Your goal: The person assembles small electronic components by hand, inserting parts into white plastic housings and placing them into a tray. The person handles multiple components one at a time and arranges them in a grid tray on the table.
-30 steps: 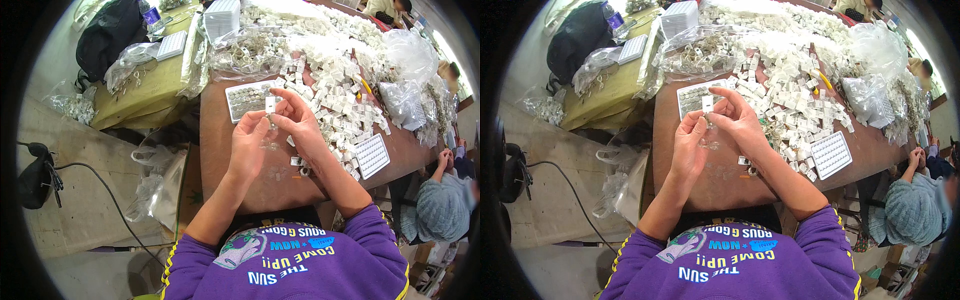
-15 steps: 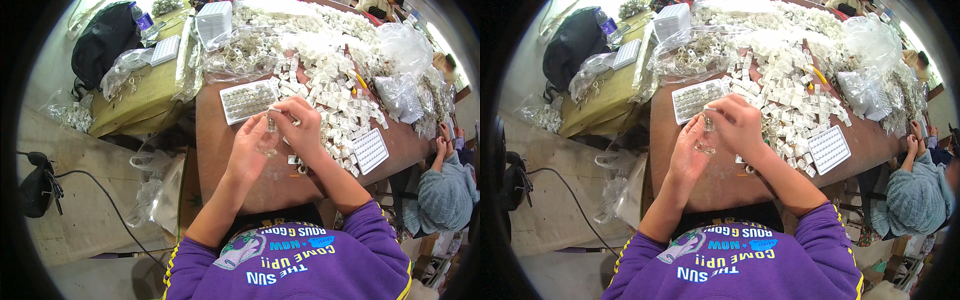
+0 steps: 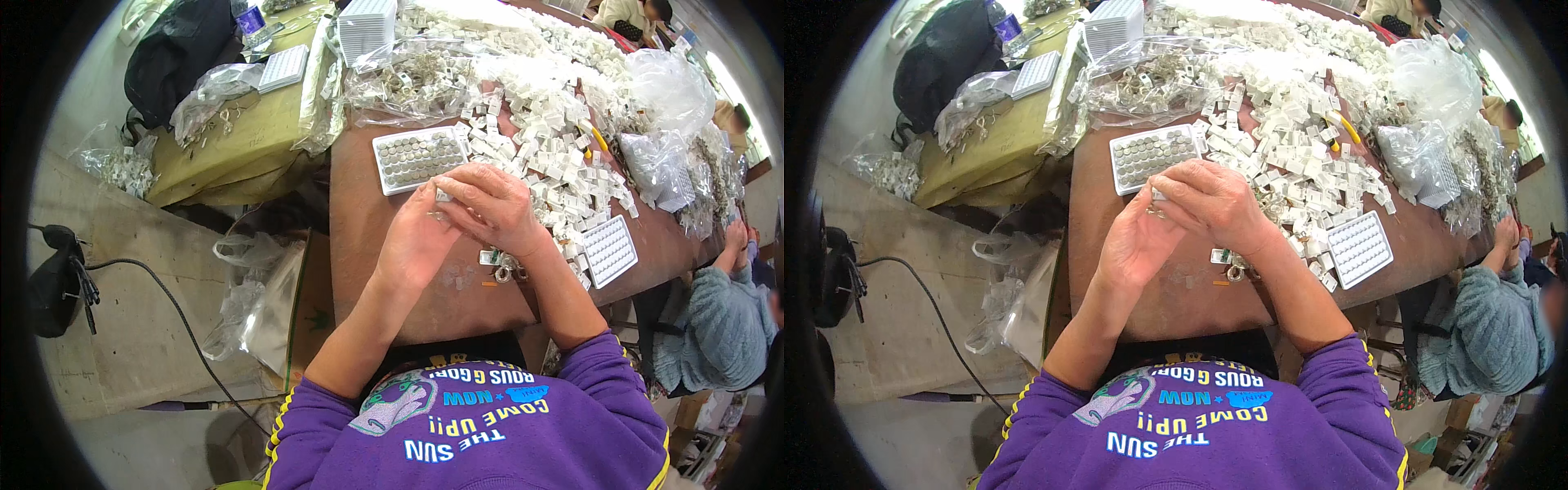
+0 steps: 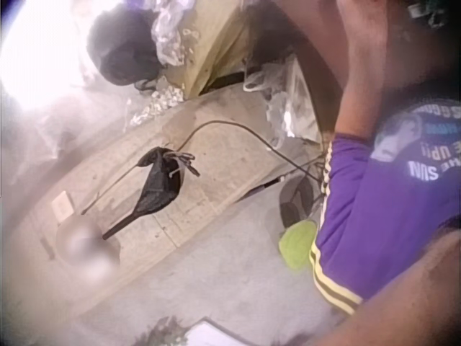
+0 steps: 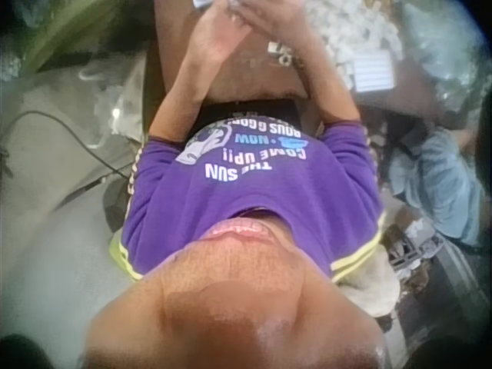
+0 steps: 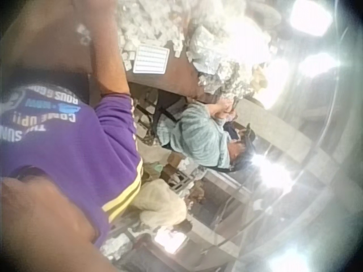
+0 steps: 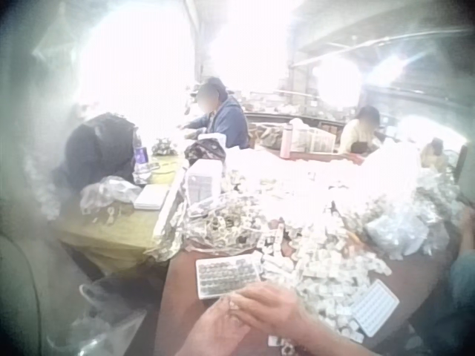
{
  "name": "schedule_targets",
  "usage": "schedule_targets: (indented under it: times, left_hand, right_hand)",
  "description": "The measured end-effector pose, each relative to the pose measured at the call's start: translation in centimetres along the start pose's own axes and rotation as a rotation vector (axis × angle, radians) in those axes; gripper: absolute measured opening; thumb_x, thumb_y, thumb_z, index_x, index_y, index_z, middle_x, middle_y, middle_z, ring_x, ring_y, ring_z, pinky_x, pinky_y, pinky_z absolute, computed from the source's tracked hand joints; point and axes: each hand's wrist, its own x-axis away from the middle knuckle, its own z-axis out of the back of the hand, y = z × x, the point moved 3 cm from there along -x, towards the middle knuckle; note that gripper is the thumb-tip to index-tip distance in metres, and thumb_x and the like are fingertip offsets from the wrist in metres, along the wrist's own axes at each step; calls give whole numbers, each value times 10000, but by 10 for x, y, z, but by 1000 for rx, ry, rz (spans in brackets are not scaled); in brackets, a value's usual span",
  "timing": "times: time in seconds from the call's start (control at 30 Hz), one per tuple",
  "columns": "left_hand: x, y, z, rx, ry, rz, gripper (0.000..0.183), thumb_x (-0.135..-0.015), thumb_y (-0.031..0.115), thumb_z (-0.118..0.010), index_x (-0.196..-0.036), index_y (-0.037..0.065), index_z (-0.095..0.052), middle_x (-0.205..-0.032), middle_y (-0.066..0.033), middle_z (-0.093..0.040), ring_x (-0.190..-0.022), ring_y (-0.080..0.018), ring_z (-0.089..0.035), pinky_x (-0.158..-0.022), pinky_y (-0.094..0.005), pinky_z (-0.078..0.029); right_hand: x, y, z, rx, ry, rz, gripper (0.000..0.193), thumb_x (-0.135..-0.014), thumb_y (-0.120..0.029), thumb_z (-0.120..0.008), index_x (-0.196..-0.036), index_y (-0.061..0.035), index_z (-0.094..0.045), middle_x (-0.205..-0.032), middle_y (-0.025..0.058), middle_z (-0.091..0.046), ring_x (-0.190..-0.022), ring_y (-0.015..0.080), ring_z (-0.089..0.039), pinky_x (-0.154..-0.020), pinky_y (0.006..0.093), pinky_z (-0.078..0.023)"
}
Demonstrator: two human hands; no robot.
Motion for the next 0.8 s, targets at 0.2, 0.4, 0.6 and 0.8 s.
schedule_targets:
  times: [0.2,0.4,0.6,0.8]
  left_hand:
    - [0,-4,0,-6,61,41,335,-989,200,-497,-1284,43,-473,-1239,-80,-550,-1161,-204,-529,-1040,-404,-412]
    - [3,-3,-8,-50,147,26,297,-992,203,-482,-1227,22,-514,-1203,-86,-568,-1077,-194,-571,-954,-366,-459]
    - [7,9,-17,-486,239,-199,243,-933,130,-556,-1143,6,-549,-1049,-77,-620,-868,-98,-607,-772,-253,-513]
    - [6,11,-12,-693,307,-142,193,-947,134,-557,-1094,9,-555,-1055,-56,-603,-916,-91,-600,-832,-273,-527]
  right_hand:
    - [6,2,5,52,-7,-11,242,-715,-107,-754,-925,-28,-665,-804,68,-627,-662,219,-632,-561,316,-511]
    - [6,-1,3,87,15,-43,254,-703,-118,-764,-919,-46,-653,-787,62,-620,-593,197,-603,-521,310,-495]
    - [4,2,0,-99,-14,-207,285,-705,-69,-731,-977,-56,-645,-821,63,-622,-596,195,-605,-510,295,-489]
    - [9,0,2,-5,-71,-155,283,-703,-33,-712,-977,-58,-644,-812,55,-617,-600,191,-603,-512,297,-498]
